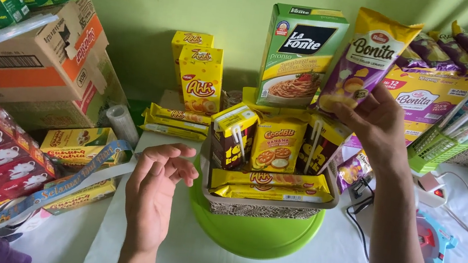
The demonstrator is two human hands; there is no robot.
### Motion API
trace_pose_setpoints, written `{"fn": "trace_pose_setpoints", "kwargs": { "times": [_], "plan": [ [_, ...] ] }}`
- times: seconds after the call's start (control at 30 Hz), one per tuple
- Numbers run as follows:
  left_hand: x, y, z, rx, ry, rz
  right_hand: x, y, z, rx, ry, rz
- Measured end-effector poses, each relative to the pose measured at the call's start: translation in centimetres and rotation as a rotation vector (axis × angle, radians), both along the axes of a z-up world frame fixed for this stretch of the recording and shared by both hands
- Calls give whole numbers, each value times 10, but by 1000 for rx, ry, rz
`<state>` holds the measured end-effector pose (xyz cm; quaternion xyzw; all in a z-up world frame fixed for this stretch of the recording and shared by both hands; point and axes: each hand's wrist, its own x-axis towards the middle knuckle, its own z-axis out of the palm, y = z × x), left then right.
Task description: Assembling a snack bouquet by arranging various food packages in a basket and securing them with hot glue.
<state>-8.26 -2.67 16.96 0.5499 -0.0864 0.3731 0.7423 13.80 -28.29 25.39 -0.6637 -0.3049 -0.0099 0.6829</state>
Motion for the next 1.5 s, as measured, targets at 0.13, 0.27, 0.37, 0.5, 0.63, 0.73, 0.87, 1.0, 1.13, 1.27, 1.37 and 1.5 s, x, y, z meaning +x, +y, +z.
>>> {"fn": "trace_pose_setpoints", "kwargs": {
  "times": [0.13, 0.27, 0.37, 0.5, 0.63, 0.73, 0.87, 1.0, 1.13, 1.27, 1.37, 1.5],
  "plan": [
    [2, -1, -3, -6, 14, -5, 9, -6, -8, 13, -71, 69],
    [3, -2, -4, 2, 26, -5, 17, -6, -16, 5, -77, 73],
    [3, -2, -4, 10, 32, -7, 20, -6, -16, -8, -81, 75],
    [5, 1, -6, 15, 51, 6, 16, -3, -10, 5, -36, 98],
    [9, 6, -6, 20, 35, 31, 16, -1, -11, 26, -33, 89],
    [14, 8, -10, 16, 53, 46, 15, 0, -11, 8, -45, 69],
    [37, 17, -28, 22, 1, 233, 10, 6, -10, -4, -57, 36],
    [71, 40, -64, 71, -8, 485, 5, 7, -10, 20, -158, -28],
    [105, 62, -118, 114, 109, 518, 9, -5, -24, 48, -211, -64],
    [106, 67, -151, 260, 185, 505, 22, -31, -56, 484, -2, -351],
    [97, 68, -190, 294, 230, 487, 41, -59, -113, 554, 41, -481],
    [102, 73, -205, 339, 260, 455, 62, -103, -226, 350, 41, -681]
  ]
}}
